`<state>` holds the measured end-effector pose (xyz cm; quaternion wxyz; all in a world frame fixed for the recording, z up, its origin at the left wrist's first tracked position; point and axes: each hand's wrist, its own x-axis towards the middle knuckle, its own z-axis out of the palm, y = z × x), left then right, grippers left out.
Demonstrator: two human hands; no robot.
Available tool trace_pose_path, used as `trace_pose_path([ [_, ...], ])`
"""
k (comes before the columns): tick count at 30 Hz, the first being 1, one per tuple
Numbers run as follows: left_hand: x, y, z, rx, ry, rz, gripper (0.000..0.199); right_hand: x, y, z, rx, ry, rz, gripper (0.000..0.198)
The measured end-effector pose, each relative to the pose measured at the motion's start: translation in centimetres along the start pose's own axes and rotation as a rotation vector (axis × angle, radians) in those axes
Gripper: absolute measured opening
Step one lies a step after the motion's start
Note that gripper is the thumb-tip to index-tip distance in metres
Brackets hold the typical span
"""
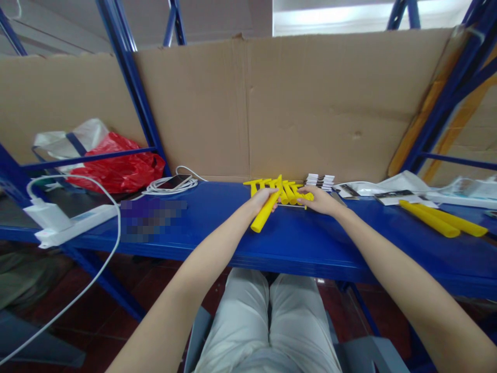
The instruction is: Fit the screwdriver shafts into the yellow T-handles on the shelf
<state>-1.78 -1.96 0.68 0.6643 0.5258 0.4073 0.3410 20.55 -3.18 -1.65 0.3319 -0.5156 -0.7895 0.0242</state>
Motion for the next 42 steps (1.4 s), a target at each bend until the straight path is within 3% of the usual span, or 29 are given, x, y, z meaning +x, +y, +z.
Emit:
trace_pose_path([
  [5,-0.2,-0.4,0.8,0.063,-0.073,-0.036,0.034,0.3,-1.0,0.8,-0.006,0.098,-0.119,0.014],
  [16,-1.2,-0.5,1.9,0.159,-0.158,-0.009,0.044,0.2,-1.9,0.9,-0.046,0.054,-0.070,0.011],
  [28,-1.6,-0.2,1.9,0.170,-0.166,-0.011,0.042,0.1,-2.4,0.9,-0.179,0.019,-0.073,0.012],
  [37,-1.1,-0.3,1.7,0.153,-0.179,-0.014,0.046,0.0,-2.3,0.9,-0.137,0.063,-0.104,0.010],
  [42,-0.5,-0.4,1.3,0.034,-0.098,0.022,0.036,0.2,-1.7,0.5,-0.142,0.087,-0.116,0.010],
])
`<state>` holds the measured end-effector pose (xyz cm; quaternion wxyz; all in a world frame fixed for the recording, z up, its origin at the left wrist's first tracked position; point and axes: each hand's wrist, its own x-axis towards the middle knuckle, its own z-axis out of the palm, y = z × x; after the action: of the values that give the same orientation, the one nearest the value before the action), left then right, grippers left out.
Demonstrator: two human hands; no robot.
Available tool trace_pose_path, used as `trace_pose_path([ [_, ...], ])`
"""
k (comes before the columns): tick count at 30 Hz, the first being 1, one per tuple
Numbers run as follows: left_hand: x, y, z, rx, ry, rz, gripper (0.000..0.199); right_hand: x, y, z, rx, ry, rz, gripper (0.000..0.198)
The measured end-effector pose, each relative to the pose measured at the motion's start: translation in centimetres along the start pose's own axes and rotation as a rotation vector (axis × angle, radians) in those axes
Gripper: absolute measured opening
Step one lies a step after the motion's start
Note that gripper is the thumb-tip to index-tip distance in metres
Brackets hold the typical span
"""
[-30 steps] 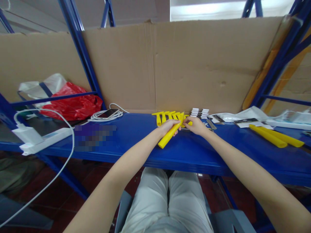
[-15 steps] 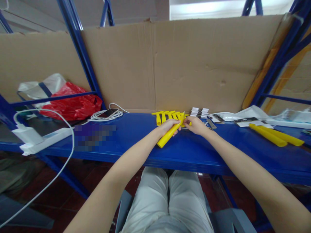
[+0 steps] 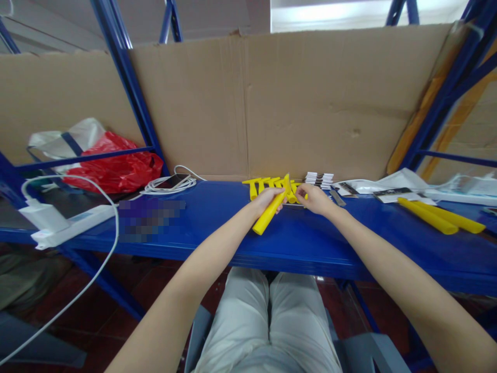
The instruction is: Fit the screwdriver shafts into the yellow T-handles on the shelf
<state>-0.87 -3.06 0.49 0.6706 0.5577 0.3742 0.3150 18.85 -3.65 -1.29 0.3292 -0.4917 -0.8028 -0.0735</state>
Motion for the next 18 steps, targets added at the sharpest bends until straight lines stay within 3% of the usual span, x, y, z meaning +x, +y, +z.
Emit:
trace_pose_path([
  [2,0.2,0.2,-0.3,-0.062,0.047,0.018,0.031,0.1,1.1,-0.6,-0.017,0.040,0.036,0.010],
  [5,0.2,0.6,-0.6,-0.137,0.087,0.046,0.025,-0.1,3.7,-2.2,-0.077,0.066,0.205,0.011],
  [10,-0.5,1.2,-0.4,-0.150,0.094,0.033,0.026,-1.8,8.3,-4.7,-0.209,-0.101,0.499,0.020],
  [13,-0.8,1.3,-0.2,-0.124,0.091,0.009,0.032,-2.6,9.8,-5.1,-0.190,-0.206,0.573,0.027],
  [18,-0.5,1.1,-0.4,-0.135,0.073,0.011,0.031,-2.7,10.5,-4.3,-0.214,-0.214,0.572,0.028],
])
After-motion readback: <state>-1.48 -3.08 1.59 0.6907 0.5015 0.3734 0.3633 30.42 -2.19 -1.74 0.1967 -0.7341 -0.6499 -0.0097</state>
